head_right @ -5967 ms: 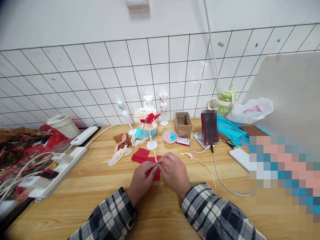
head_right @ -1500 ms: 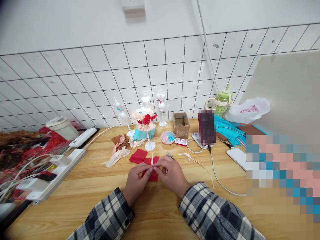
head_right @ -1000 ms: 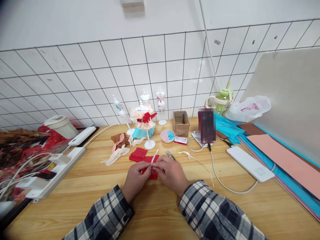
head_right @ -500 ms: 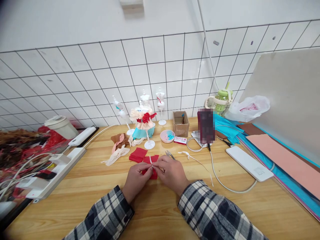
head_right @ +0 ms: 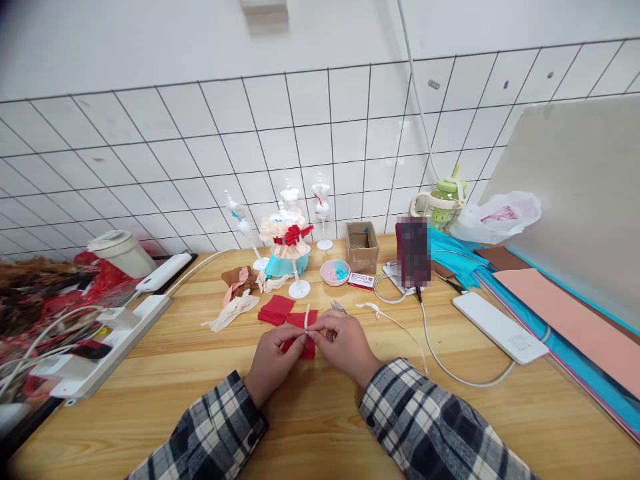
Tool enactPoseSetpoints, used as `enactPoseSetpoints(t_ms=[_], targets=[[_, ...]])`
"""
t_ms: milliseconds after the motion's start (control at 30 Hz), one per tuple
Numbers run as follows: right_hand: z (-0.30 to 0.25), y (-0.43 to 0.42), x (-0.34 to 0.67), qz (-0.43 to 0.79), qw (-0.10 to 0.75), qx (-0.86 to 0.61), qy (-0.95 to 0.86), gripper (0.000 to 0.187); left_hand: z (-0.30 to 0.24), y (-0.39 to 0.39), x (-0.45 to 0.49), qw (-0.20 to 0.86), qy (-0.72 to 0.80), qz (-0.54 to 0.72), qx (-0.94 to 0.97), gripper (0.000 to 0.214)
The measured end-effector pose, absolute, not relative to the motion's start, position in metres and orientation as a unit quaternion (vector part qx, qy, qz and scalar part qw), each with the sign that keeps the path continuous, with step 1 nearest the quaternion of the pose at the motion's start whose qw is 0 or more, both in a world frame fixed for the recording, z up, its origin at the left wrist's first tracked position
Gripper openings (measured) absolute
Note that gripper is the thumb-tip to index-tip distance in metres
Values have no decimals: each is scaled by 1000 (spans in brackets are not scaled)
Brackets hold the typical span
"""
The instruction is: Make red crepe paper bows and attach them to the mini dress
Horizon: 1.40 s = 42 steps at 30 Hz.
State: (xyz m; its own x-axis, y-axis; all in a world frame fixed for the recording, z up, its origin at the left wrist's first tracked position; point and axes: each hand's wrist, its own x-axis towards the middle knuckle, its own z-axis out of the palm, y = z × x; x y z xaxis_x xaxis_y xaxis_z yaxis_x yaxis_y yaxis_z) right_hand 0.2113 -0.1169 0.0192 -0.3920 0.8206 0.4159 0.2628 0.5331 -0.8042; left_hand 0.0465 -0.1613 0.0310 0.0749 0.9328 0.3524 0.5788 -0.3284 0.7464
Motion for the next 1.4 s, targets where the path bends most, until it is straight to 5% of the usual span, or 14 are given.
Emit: enactPoseSetpoints(t_ms=[400, 800, 1400], targets=[[23, -118, 210, 360, 426, -358, -749, 10, 29, -159, 44, 236, 524, 418, 703, 22], [15, -109, 210, 589, 441, -416, -535, 26, 46, -172, 47, 271, 475, 433, 717, 18], [12, -102, 213, 611, 479, -447, -444, 27, 25, -180, 33, 536, 448, 580, 419, 15]])
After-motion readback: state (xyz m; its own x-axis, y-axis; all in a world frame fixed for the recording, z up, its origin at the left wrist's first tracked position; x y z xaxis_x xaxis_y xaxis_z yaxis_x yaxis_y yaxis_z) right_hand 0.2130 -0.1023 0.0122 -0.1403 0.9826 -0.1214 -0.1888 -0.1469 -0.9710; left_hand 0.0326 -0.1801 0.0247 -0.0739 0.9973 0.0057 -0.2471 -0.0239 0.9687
